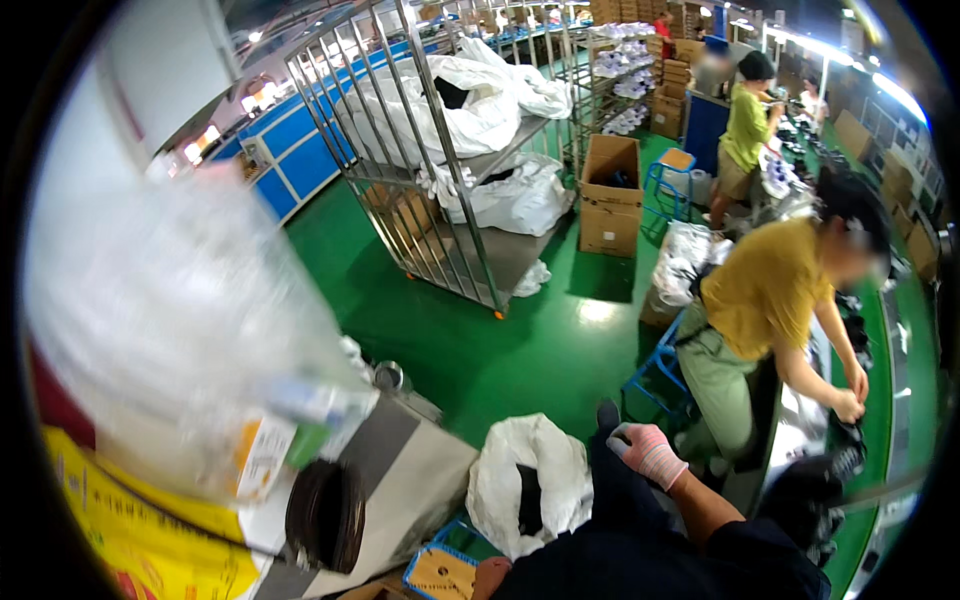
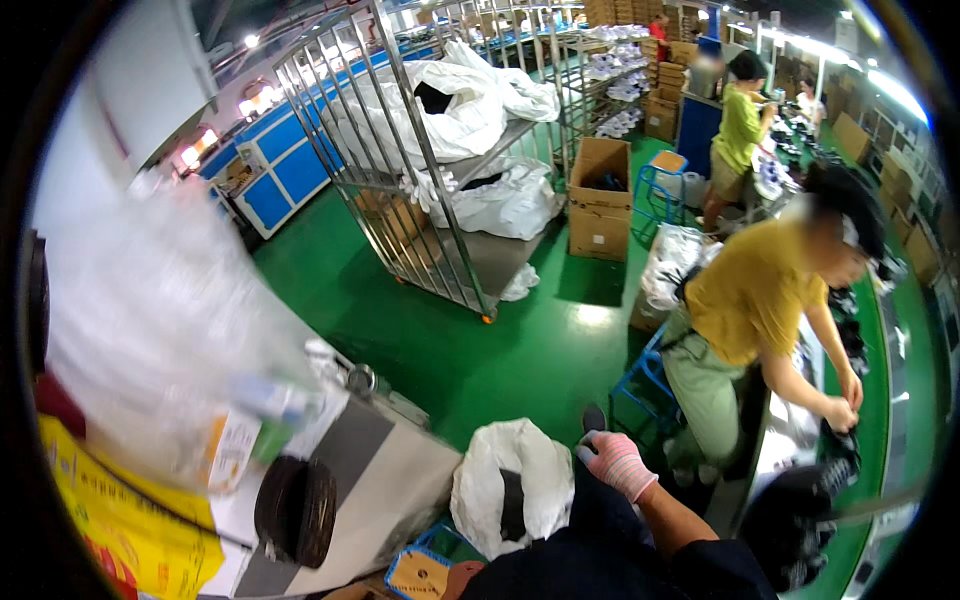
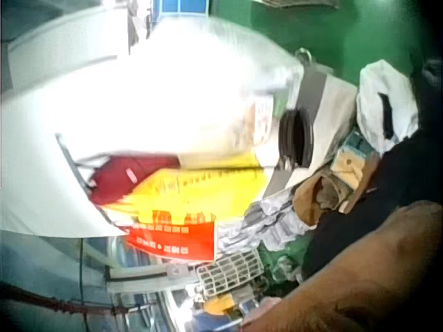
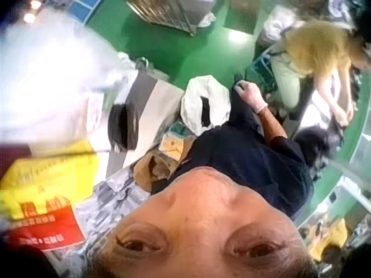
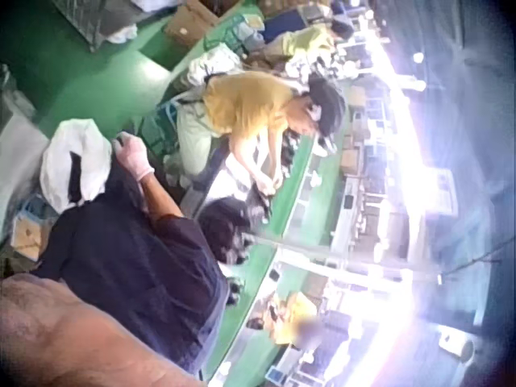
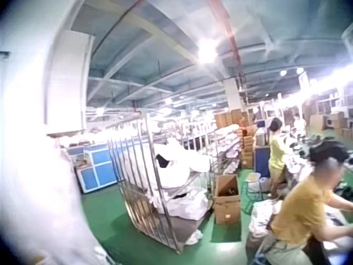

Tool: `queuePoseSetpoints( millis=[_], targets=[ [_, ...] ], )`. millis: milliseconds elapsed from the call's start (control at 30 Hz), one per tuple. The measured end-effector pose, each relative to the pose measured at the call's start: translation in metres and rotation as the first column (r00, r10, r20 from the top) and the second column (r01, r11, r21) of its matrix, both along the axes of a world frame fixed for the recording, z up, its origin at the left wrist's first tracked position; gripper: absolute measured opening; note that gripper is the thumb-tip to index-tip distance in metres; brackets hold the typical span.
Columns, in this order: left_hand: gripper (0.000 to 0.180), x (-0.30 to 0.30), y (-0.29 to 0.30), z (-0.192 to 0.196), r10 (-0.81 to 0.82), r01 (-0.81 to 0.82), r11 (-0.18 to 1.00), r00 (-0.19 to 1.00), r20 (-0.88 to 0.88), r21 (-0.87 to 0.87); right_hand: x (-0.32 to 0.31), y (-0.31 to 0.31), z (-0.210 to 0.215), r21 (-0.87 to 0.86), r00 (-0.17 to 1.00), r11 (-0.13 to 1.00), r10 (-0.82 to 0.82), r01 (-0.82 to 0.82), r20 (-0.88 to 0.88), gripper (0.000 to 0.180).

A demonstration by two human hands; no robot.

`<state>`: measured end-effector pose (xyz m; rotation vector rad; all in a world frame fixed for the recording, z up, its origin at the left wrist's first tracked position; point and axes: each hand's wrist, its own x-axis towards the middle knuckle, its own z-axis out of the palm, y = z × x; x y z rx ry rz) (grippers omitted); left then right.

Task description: The person handles black shoes on a conveyor belt, turning them over to check different sides and then places them into a large white bag.

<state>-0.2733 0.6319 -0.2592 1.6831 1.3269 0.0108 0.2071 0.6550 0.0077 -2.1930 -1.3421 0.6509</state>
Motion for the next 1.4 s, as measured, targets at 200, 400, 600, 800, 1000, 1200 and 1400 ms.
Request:
queuePoseSetpoints(
  millis=[200, 400, 600, 800, 1000, 1200, 1400],
  targets=[
    [0.032, 0.188, 0.136, 0.067, 0.291, -0.306, 0.944, 0.948, -0.128, -0.126, 0.150, 0.111, -0.066, -0.043, 0.985, 0.999, -0.011, 0.004, -0.174, 0.030],
    [0.028, 0.362, 0.273, 0.203, -0.084, 0.082, 0.983, 0.996, 0.005, 0.166, 0.263, 0.207, -0.010, -0.023, 0.948, 0.999, -0.038, 0.032, -0.316, 0.029],
    [0.027, 0.473, 0.387, 0.268, -0.183, 0.123, 0.925, 0.974, 0.137, 0.361, 0.346, 0.337, 0.032, 0.045, 0.801, 0.996, -0.035, 0.078, -0.597, 0.026],
    [0.026, 0.551, 0.516, 0.297, -0.117, -0.022, 0.893, 0.953, 0.280, 0.450, 0.391, 0.493, 0.114, 0.281, 0.757, 0.959, 0.165, 0.025, -0.632, 0.024],
    [0.023, 0.624, 0.682, 0.366, -0.155, -0.287, 0.657, 0.854, 0.497, 0.697, 0.417, 0.684, 0.218, 0.585, 0.735, 0.811, 0.417, -0.034, -0.535, 0.038],
    [0.029, 0.667, 0.788, 0.447, -0.206, -0.344, 0.453, 0.857, 0.472, 0.822, 0.415, 0.887, 0.261, 0.663, 0.704, 0.714, 0.589, -0.224, -0.397, 0.044],
    [0.038, 0.703, 0.873, 0.466, -0.112, -0.276, 0.318, 0.939, 0.324, 0.907, 0.410, 1.079, 0.231, 0.626, 0.746, 0.667, 0.636, -0.403, -0.198, 0.037]
  ],
)
